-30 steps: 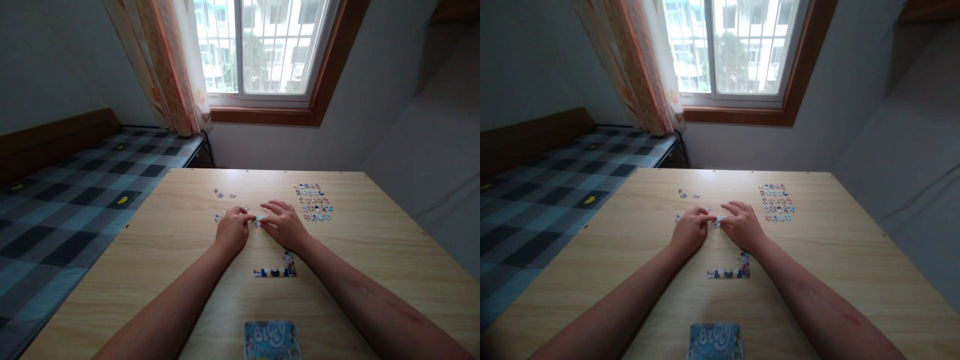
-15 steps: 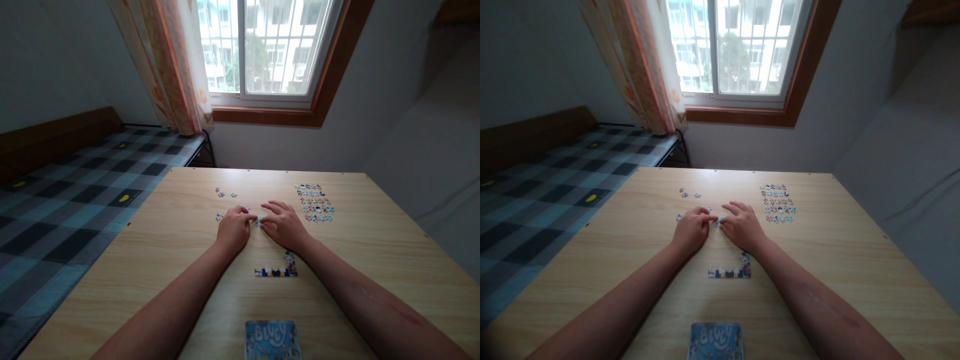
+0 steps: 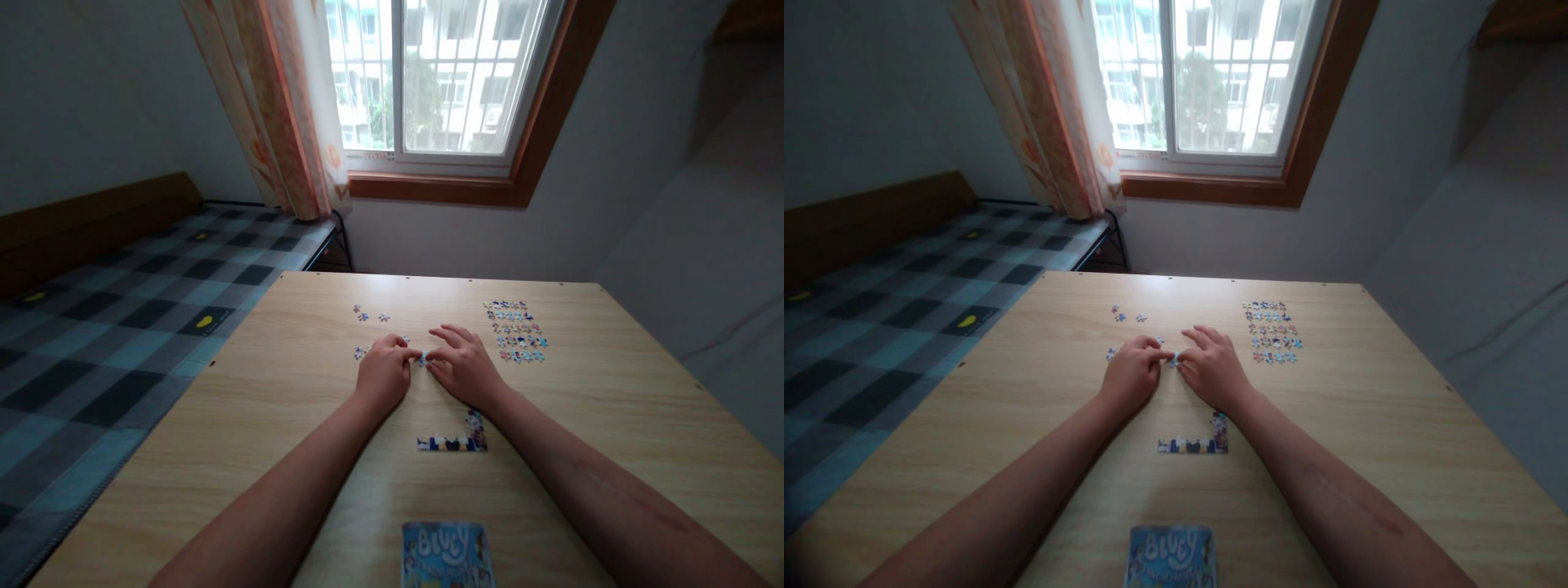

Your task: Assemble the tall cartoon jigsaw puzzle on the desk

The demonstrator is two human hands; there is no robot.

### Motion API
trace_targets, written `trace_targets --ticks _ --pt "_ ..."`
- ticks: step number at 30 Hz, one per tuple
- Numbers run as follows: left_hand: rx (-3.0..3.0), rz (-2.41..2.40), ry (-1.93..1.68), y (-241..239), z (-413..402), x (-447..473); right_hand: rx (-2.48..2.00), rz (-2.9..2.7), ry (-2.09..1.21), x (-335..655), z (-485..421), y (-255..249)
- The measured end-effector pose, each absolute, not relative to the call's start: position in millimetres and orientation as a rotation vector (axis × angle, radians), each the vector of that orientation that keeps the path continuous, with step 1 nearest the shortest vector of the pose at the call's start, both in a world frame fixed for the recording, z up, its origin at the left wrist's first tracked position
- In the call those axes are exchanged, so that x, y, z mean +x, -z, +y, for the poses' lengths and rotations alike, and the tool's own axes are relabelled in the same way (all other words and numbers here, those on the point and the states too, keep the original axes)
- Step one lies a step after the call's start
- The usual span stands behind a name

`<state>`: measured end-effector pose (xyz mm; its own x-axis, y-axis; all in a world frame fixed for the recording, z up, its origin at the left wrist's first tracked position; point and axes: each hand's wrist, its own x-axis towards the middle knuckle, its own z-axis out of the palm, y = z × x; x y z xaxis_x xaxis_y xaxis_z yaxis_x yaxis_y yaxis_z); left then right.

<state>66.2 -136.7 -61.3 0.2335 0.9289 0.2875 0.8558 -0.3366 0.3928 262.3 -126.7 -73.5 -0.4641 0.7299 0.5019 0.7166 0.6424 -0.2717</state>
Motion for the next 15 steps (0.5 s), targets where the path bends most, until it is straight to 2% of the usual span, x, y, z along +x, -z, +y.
trace_targets --ticks 15 --pt "2.344 1.724 -0.698 63.7 -136.5 66.0 -1.159 -2.302 -0.011 261.8 -126.8 71.1"
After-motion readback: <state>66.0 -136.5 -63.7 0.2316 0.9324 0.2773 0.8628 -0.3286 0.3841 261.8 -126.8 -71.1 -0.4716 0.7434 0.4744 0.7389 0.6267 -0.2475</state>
